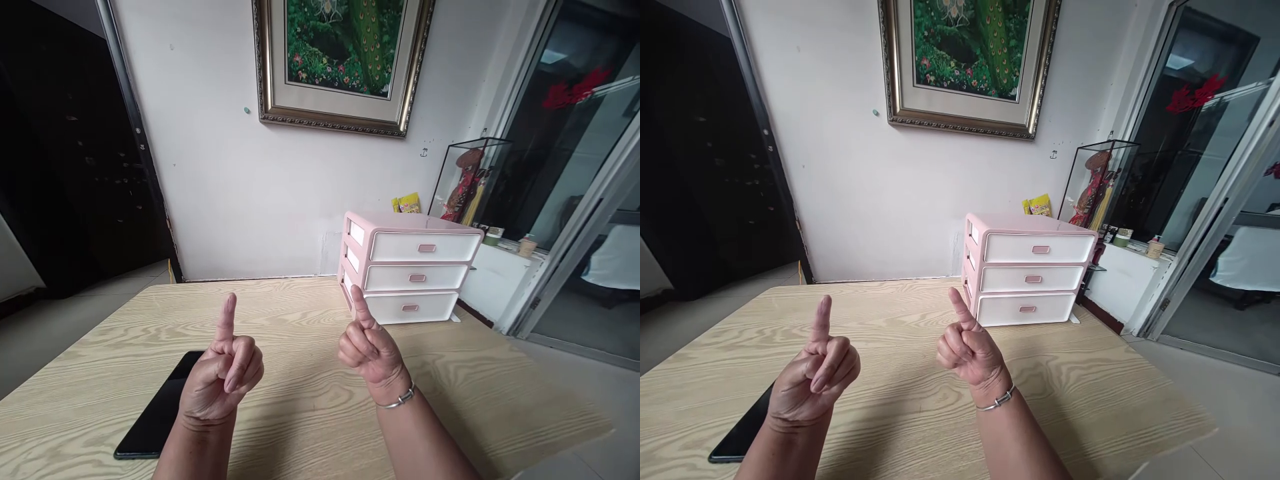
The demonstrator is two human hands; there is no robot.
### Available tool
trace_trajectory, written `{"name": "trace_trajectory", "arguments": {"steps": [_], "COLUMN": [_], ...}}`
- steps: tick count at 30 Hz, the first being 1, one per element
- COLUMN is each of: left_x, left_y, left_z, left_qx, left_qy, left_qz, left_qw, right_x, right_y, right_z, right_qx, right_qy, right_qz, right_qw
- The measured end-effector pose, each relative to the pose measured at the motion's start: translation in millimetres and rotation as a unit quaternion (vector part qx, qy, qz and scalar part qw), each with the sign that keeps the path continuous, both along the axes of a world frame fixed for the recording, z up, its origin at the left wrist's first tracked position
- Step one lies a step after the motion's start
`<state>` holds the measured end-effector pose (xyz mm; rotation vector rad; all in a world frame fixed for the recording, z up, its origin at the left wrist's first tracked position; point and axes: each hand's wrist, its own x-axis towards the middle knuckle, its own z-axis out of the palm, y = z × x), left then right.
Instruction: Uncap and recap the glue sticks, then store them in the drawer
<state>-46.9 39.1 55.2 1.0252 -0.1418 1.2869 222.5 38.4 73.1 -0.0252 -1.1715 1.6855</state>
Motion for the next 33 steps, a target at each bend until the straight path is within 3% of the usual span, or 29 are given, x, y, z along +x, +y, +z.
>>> {"name": "trace_trajectory", "arguments": {"steps": [3,6,10,15,17,23,33], "left_x": [-2,4,18,33,39,46,45], "left_y": [14,27,27,5,-4,-17,-12], "left_z": [-8.7,-16.3,-22.9,-34.9,-41.4,-54.8,-52.2], "left_qx": [-0.07,-0.137,-0.13,0.015,0.048,0.089,0.083], "left_qy": [0.068,0.251,0.494,0.734,0.771,0.792,0.802], "left_qz": [0.076,0.183,0.313,0.331,0.323,0.305,0.314], "left_qw": [0.992,0.941,0.801,0.593,0.547,0.522,0.501], "right_x": [7,24,60,109,125,154,168], "right_y": [2,14,31,38,42,67,98], "right_z": [-5.1,-22.9,-52.7,-62.4,-60.0,-53.4,-50.9], "right_qx": [-0.064,-0.172,-0.325,-0.397,-0.418,-0.461,-0.466], "right_qy": [-0.034,-0.108,-0.185,-0.17,-0.161,-0.151,-0.147], "right_qz": [-0.066,-0.205,-0.366,-0.452,-0.469,-0.494,-0.499], "right_qw": [0.995,0.957,0.852,0.78,0.762,0.721,0.716]}}
